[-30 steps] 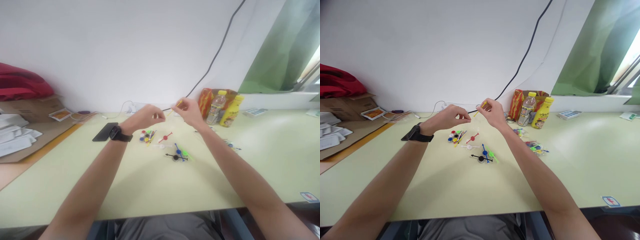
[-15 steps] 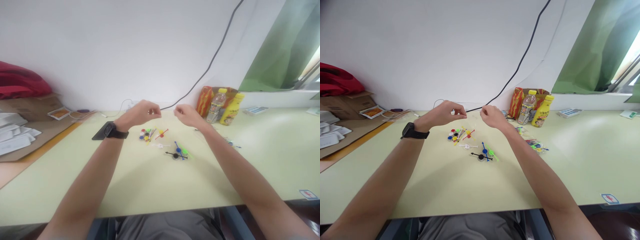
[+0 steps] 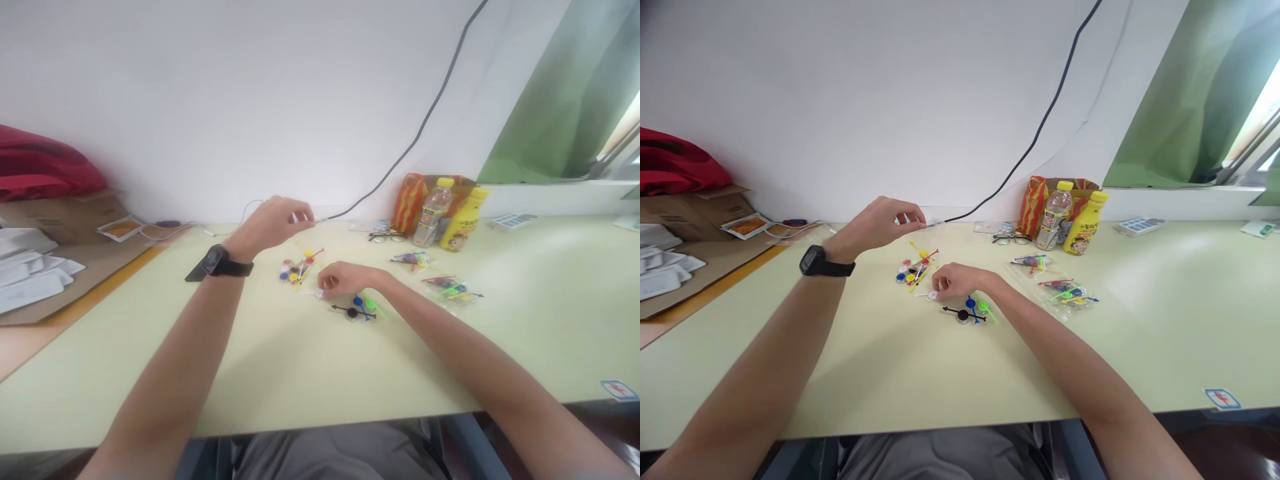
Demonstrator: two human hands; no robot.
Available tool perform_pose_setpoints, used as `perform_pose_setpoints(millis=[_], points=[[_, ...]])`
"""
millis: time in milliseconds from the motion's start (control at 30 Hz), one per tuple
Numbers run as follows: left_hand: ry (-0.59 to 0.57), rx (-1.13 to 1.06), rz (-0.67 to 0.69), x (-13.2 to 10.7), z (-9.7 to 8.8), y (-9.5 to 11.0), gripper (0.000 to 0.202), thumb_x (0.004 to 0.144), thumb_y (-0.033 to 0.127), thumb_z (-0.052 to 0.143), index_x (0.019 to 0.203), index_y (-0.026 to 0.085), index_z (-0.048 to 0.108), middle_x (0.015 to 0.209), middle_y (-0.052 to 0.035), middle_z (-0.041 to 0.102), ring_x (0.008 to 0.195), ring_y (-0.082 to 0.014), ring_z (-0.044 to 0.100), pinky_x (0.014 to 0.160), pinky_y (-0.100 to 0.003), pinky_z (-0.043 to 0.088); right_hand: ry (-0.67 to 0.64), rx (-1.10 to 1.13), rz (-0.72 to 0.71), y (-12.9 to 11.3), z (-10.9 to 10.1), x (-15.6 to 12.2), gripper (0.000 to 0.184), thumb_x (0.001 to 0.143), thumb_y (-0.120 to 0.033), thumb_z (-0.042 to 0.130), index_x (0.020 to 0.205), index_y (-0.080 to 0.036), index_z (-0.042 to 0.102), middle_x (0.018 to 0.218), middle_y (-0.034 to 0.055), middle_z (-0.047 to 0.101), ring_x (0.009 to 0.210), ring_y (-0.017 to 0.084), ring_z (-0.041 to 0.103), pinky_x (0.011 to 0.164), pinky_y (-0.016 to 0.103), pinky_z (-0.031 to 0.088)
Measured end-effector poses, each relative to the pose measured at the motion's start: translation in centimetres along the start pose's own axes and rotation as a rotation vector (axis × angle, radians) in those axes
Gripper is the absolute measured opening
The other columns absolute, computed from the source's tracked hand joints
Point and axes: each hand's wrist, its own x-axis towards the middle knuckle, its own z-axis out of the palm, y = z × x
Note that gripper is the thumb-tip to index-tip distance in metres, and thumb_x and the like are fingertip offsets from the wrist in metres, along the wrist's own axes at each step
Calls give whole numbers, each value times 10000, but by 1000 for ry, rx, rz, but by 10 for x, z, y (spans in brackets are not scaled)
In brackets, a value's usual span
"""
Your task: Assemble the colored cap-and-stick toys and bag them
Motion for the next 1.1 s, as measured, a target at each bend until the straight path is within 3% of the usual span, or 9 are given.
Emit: perform_pose_setpoints(millis=[133,267,367,433,533,600,833,933,1100], points=[[-14,-22,-5,-1,0,-2,216,937,411,680,887,235,793,774,-15,752,697,-166,670,625,-269,456,-16,44,-7,-9,-12,-6,247,820,-397,797,881,-167,732,887,44,742,777,167,645,684,257,482],[-45,-69,10,-1,2,-5,226,931,412,690,883,220,798,771,-21,758,694,-161,673,620,-257,462,63,87,7,-22,-48,-31,277,830,-442,780,866,-172,731,882,55,757,781,182,660,684,276,492],[-80,-103,22,1,6,-6,219,925,403,689,899,218,804,781,-22,766,689,-157,680,621,-252,470,294,133,-24,-32,-76,-55,223,852,-406,745,885,-185,752,945,54,775,857,190,665,716,278,480],[-111,-127,40,2,11,-4,208,922,388,683,921,222,809,779,-19,765,672,-151,679,611,-248,470,488,153,-12,-36,-88,-66,209,862,-391,722,870,-183,745,878,46,767,768,175,645,655,279,452],[-135,-151,85,4,18,4,194,924,364,673,921,227,809,768,-15,759,656,-149,672,605,-251,465,785,86,13,-39,-92,-70,198,877,-374,692,856,-180,729,766,32,720,652,154,582,581,282,404],[-144,-169,109,4,22,12,194,928,357,668,914,224,808,766,-22,759,655,-155,671,601,-259,461,865,31,10,-38,-90,-66,183,884,-353,678,860,-178,725,774,37,715,666,160,590,597,287,423],[-172,-193,134,5,29,25,192,934,347,664,938,234,819,789,-28,770,679,-169,682,640,-276,487,542,-9,29,-29,-78,-52,206,871,-332,719,1015,-189,749,854,37,742,769,173,662,679,280,476],[-171,-206,126,5,28,24,199,925,365,674,925,231,821,778,-33,769,669,-174,681,632,-278,492,548,23,37,-26,-78,-53,196,894,-349,703,996,-187,740,858,40,738,791,175,666,687,277,472],[-151,-228,131,4,27,28,212,911,381,684,899,219,820,767,-42,765,674,-184,685,630,-283,495,613,-119,65,-26,-79,-53,189,879,-361,709,958,-190,720,779,3,647,725,157,572,677,283,411]])
